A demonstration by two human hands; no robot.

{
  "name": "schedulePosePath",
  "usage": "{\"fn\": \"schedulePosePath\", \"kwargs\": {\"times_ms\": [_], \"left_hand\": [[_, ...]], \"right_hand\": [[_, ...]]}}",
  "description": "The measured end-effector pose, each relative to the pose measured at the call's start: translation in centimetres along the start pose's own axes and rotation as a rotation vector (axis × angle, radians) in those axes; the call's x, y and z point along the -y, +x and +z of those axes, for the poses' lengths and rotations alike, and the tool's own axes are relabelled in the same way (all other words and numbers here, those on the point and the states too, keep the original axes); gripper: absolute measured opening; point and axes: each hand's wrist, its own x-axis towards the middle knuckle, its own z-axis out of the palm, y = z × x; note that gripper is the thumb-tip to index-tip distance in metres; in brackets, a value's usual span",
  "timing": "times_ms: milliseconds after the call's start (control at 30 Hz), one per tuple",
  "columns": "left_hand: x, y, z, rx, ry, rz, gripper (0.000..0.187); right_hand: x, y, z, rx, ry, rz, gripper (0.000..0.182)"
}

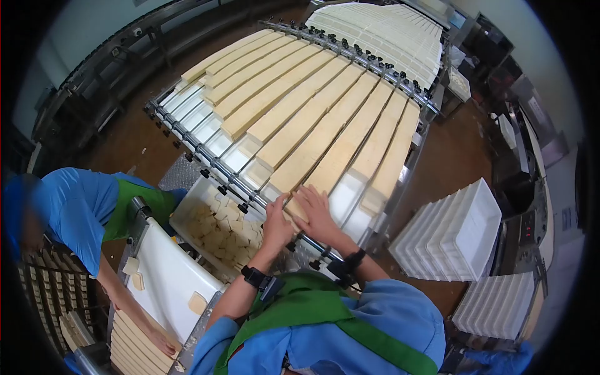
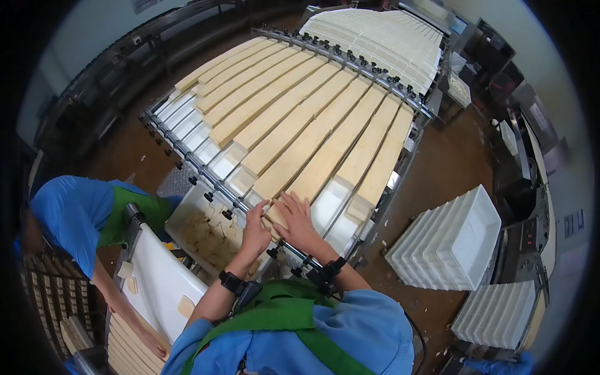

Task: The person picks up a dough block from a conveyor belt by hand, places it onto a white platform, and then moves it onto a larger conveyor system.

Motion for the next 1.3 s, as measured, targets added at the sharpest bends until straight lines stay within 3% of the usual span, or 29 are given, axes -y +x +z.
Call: {"fn": "schedulePosePath", "kwargs": {"times_ms": [167, 267, 467, 533, 633, 700, 833, 1000, 1100, 1300], "left_hand": [[1.5, -0.3, -0.3, -0.005, -0.072, -0.026, 0.082], [3.0, -2.2, -1.3, -0.148, -0.018, -0.035, 0.081], [8.4, -8.7, -6.9, -0.723, 0.064, -0.108, 0.066], [10.8, -11.8, -9.0, -0.762, 0.134, -0.133, 0.064], [13.4, -16.6, -11.4, -0.854, 0.207, -0.156, 0.058], [14.8, -21.0, -13.3, -0.969, 0.224, -0.17, 0.052], [19.4, -28.8, -16.3, -1.342, 0.262, -0.313, 0.044], [26.6, -39.8, -18.3, -1.725, 0.366, -0.96, 0.066], [29.2, -44.7, -19.7, -1.79, 0.271, -1.162, 0.079], [33.3, -49.6, -23.5, -1.635, 0.296, -1.077, 0.087]], "right_hand": [[1.1, 0.3, -0.7, 0.09, -0.344, -0.074, 0.072], [0.0, 0.0, 1.7, 0.103, -0.437, -0.072, 0.07], [1.2, 0.4, 1.4, 0.158, -0.542, 0.024, 0.069], [2.1, 0.7, 1.5, 0.138, -0.587, 0.048, 0.072], [6.6, 2.1, 2.3, 0.046, -0.573, 0.054, 0.074], [11.4, 3.4, 4.4, 0.018, -0.461, -0.114, 0.075], [22.8, 6.2, 12.7, 0.175, -0.164, -0.537, 0.069], [35.7, 5.2, 25.5, 0.509, 0.327, -0.894, 0.053], [42.3, 4.8, 33.4, 0.619, 0.408, -1.008, 0.05], [53.4, 5.9, 49.7, 0.618, 0.362, -1.084, 0.052]]}}
